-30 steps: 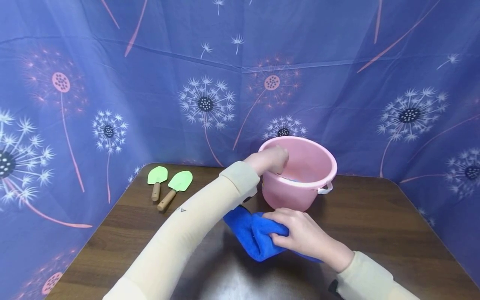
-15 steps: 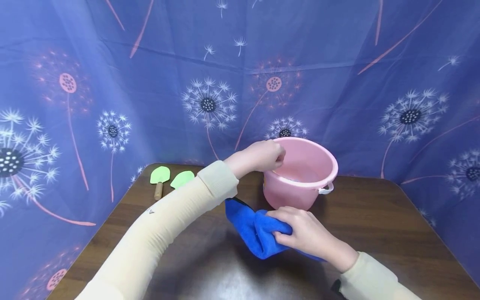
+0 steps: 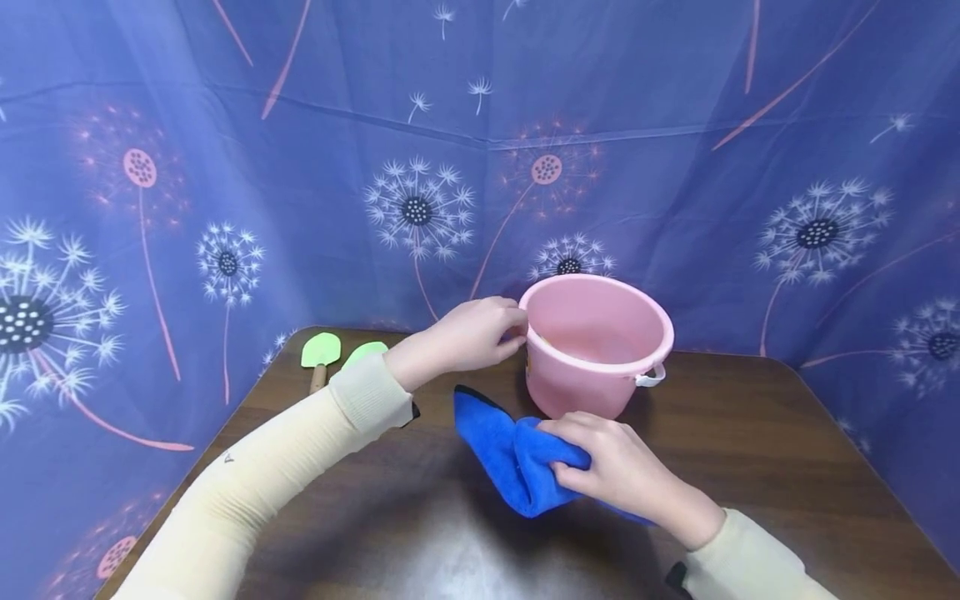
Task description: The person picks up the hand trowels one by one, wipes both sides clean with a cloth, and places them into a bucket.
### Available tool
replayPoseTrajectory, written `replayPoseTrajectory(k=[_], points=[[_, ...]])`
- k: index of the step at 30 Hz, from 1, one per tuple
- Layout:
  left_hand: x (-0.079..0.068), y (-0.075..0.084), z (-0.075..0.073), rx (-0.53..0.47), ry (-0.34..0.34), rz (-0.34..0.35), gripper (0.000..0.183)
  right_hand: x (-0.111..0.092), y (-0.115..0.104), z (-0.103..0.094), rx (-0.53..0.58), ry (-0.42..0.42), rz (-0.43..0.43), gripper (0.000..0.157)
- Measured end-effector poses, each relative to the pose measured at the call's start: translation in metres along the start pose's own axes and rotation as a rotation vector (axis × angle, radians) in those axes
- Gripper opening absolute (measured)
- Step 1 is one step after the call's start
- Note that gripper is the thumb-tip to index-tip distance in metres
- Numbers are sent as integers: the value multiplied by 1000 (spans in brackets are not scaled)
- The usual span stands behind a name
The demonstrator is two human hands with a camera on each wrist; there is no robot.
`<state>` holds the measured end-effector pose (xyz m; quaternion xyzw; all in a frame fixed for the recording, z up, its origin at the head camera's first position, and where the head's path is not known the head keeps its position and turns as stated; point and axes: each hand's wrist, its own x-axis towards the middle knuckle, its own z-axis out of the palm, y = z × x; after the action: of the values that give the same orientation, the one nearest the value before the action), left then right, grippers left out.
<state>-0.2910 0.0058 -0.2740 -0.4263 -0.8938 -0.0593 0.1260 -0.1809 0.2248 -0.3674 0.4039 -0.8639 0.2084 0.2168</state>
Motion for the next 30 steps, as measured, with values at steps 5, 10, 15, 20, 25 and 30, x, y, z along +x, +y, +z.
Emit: replayPoseTrajectory(k=[5,10,15,20,25,30], points=[[-23,-9,4,111,118,-50,13,-5,-1,-4,-36,-12,36,49],[-48,-20,11,164,196,-112,11,-9,-1,-7,-48,0,47,51],[-73,-30,22,202,209,-148,13,-13,-2,-10,-61,-2,61,51],[-99,-39,40,235,198,-190,21,-15,-2,-12,-74,6,60,51],[-125,-49,57,211,209,-235,29,-17,-2,-16,-84,18,66,53],[-147,-65,74,160,217,-324,32,-19,-3,-19,-96,22,91,54]])
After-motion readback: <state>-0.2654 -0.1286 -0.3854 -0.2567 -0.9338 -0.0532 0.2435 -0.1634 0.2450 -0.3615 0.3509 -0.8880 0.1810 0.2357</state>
